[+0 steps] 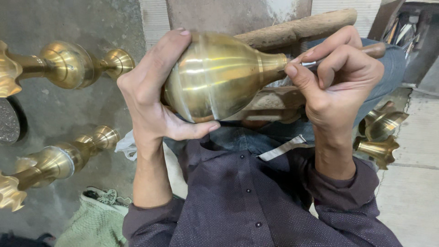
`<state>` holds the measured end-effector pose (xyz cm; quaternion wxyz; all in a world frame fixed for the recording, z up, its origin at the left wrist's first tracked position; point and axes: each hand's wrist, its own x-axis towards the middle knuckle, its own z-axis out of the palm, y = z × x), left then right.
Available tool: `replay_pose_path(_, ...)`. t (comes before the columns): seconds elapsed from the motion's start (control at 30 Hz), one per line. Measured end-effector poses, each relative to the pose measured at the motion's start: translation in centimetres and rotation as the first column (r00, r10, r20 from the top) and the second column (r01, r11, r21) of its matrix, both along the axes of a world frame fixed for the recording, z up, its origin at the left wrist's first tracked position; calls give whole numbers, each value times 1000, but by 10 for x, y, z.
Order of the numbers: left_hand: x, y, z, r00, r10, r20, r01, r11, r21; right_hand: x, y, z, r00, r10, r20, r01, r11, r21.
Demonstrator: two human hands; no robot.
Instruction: The person sits on the floor with a brass vase clamped in a wooden hand vise and uses a small metal hand tool to scrape and smooth the seams and edges of the brass piece. They rotate and reposition the vase repeatedly to work different areas, then unclamp it and handle the finished piece.
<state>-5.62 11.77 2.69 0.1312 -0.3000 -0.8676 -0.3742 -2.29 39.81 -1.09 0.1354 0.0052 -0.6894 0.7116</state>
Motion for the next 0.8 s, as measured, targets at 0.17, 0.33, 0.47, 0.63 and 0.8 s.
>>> replay_pose_path(0.17, 5, -1, 4, 991, 42, 131, -43, 999, 6, 2, 0, 0, 1000, 19, -14, -19, 1000, 6)
replay_pose_path(0.33, 5, -6, 3, 989, 44, 143, -48, 999, 22, 2, -2, -2, 1000, 0, 5, 1, 999, -54)
replay_pose_path(0.47, 0, -9, 0, 999, -15, -28, 16, 1000, 23, 4, -2, -4, 1000, -11, 4, 11, 1000, -8)
replay_pose_path(0.63, -2, -11, -1, 994, -81, -68, 75, 993, -89, 5, 2, -11, 1000, -5, -9, 6, 999, 36)
replay_pose_path(0.8, 0, -6, -7, 997, -52, -51, 52, 999, -1, 5, 5, -13, 998, 1, -63, 9, 988, 157)
